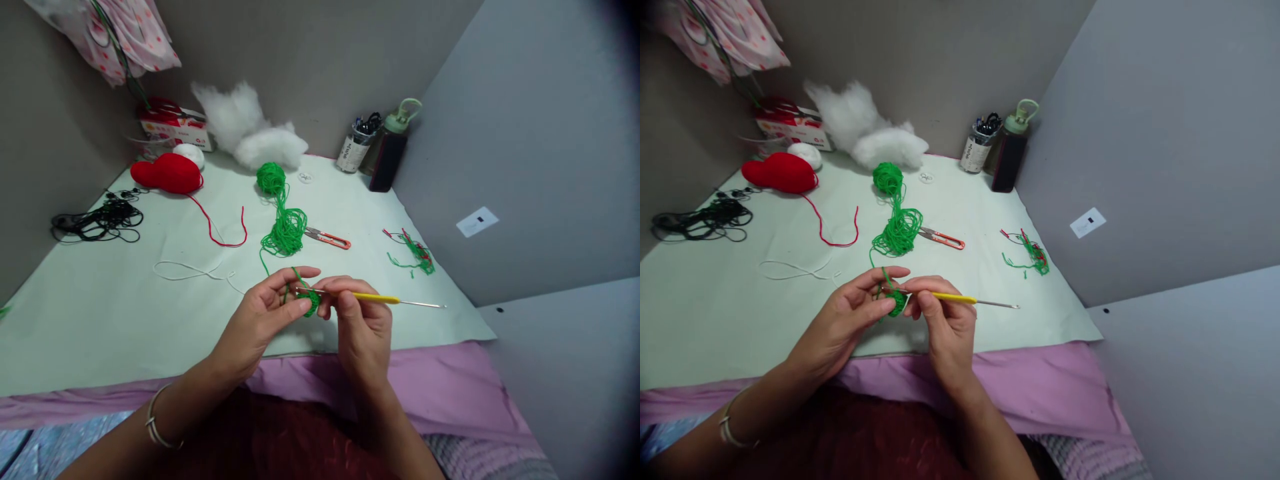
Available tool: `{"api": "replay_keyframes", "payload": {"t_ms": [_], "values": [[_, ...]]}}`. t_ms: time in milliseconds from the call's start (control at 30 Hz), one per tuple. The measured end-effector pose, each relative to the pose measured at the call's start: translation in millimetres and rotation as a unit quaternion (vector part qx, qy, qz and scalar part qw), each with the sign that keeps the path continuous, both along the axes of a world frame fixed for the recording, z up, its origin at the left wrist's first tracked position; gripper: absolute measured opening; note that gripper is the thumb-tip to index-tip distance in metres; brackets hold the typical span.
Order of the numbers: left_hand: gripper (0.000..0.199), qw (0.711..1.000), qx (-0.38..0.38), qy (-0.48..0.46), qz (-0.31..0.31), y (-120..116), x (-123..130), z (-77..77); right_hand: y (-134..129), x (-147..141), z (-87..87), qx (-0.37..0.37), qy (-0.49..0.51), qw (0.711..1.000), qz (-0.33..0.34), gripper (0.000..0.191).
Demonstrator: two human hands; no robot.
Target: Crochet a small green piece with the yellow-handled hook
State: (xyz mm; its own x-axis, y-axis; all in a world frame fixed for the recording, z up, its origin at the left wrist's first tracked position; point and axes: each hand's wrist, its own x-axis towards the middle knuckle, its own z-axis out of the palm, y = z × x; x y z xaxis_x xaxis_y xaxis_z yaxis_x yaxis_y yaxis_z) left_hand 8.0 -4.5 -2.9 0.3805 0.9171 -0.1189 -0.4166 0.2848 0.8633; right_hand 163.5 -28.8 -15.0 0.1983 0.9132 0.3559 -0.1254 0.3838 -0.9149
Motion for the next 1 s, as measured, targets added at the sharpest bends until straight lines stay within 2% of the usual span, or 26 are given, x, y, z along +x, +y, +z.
{"api": "replay_keyframes", "payload": {"t_ms": [133,300,400,500,567,633,700,733,767,800,867,933,1000], "values": [[0.027,0.999,0.029,0.037,0.019,-1.0,-3.1,-2.5,3.7,0.0,2.2,-0.004,0.064,0.998,0.006,0.019],[0.028,0.994,0.064,0.077,0.037,-1.1,-5.2,-3.1,2.4,2.7,5.9,-0.010,0.053,0.998,0.024,0.023],[0.028,0.985,0.095,0.131,0.053,-0.4,-6.0,-0.6,-2.8,5.6,8.3,-0.003,0.004,1.000,0.030,0.021],[0.028,0.971,0.128,0.182,0.082,-1.7,-4.5,1.4,-8.0,7.3,8.7,0.043,-0.114,0.993,0.002,0.022],[0.030,0.961,0.148,0.200,0.118,-4.0,-1.7,1.2,-10.1,7.1,5.8,0.100,-0.229,0.968,-0.030,0.023],[0.037,0.963,0.137,0.186,0.141,-5.8,1.2,0.2,-11.0,5.9,0.1,0.166,-0.348,0.920,-0.072,0.024],[0.046,0.982,0.083,0.121,0.117,-5.7,2.5,-0.9,-11.3,4.3,-6.1,0.210,-0.422,0.874,-0.115,0.028],[0.049,0.993,0.041,0.074,0.085,-4.7,2.1,-1.0,-11.4,3.6,-8.3,0.220,-0.432,0.865,-0.132,0.031],[0.052,0.998,-0.003,0.028,0.048,-3.1,1.2,-0.8,-11.4,3.0,-9.4,0.220,-0.422,0.868,-0.141,0.032],[0.052,0.999,-0.044,-0.010,0.015,-1.2,-0.1,-0.1,-11.2,2.6,-9.3,0.210,-0.392,0.884,-0.142,0.032],[0.049,0.994,-0.097,-0.052,-0.019,2.5,-2.9,2.2,-10.2,1.9,-5.8,0.168,-0.285,0.934,-0.134,0.028],[0.043,0.993,-0.100,-0.058,-0.006,4.4,-4.5,4.7,-7.9,1.1,-0.1,0.122,-0.159,0.974,-0.106,0.023],[0.040,0.996,-0.072,-0.058,0.000,3.9,-4.0,5.6,-4.9,-0.3,4.3,0.089,-0.083,0.990,-0.069,0.022]]}}
